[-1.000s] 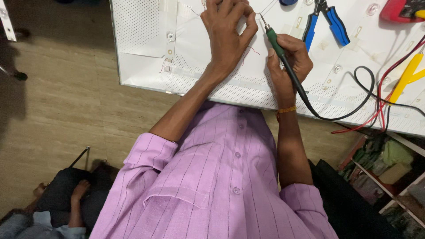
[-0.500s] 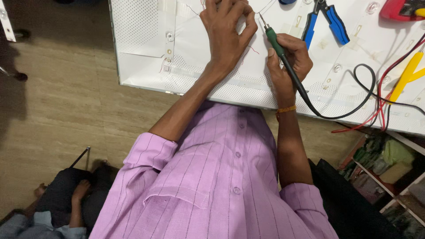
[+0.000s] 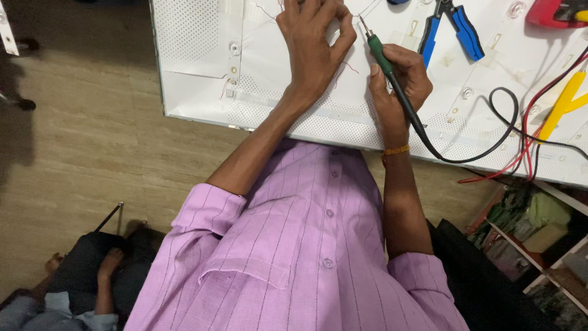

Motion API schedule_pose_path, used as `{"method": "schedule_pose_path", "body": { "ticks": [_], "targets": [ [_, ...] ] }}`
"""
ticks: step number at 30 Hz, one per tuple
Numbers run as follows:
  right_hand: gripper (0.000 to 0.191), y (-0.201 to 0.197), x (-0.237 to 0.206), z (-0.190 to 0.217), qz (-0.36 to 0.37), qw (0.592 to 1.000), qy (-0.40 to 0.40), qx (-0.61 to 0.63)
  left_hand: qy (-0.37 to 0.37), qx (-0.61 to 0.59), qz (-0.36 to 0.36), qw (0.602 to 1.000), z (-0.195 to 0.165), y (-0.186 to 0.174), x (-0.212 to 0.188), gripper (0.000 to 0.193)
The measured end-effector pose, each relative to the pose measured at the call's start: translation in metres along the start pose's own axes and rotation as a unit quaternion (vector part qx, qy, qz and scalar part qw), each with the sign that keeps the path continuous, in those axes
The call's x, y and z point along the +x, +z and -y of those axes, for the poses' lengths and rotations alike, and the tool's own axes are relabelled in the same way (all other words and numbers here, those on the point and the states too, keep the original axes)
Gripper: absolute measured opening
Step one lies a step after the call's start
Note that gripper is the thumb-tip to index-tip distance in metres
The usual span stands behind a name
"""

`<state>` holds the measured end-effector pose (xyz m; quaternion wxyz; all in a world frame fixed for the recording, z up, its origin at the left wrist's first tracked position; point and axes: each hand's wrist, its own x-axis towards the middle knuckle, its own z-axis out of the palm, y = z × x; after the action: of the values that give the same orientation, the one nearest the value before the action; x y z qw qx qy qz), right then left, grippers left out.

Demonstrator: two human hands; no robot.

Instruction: The person solders wire connections on a white LED light panel using a soldering iron, holding wires in place with one hand while applying the iron with the other. They periodically use blue-handled pliers to trim and adjust wires and reposition the panel on the workbench.

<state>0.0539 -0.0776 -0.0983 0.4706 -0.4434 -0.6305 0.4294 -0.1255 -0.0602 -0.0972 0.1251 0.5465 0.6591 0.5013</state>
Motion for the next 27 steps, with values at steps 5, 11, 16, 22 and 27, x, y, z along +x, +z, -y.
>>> {"method": "schedule_pose_path", "body": {
  "ticks": [5, 11, 16, 22, 27],
  "targets": [
    [0.022, -0.001, 0.001, -0.002, 0.001, 1.0, -0.001, -0.013, 0.009, 0.002, -0.002, 1.0, 0.001, 0.002, 0.0, 0.013],
    [0.023, -0.003, -0.001, -0.007, -0.013, 1.0, -0.012, 0.007, -0.003, 0.008, 0.011, 1.0, 0.0, 0.002, 0.001, 0.013],
    [0.024, -0.002, 0.0, -0.001, -0.027, 0.999, -0.007, 0.025, -0.004, -0.001, 0.005, 1.0, -0.003, 0.001, 0.003, 0.016],
    [0.022, -0.017, -0.013, 0.034, -0.077, 0.996, -0.044, 0.022, -0.015, 0.004, 0.017, 1.0, -0.008, -0.004, 0.003, 0.011],
    [0.033, -0.092, -0.066, 0.084, -0.225, 0.956, -0.127, -0.14, 0.051, -0.004, 0.023, 0.998, -0.026, -0.02, -0.003, 0.014]
  ]
}}
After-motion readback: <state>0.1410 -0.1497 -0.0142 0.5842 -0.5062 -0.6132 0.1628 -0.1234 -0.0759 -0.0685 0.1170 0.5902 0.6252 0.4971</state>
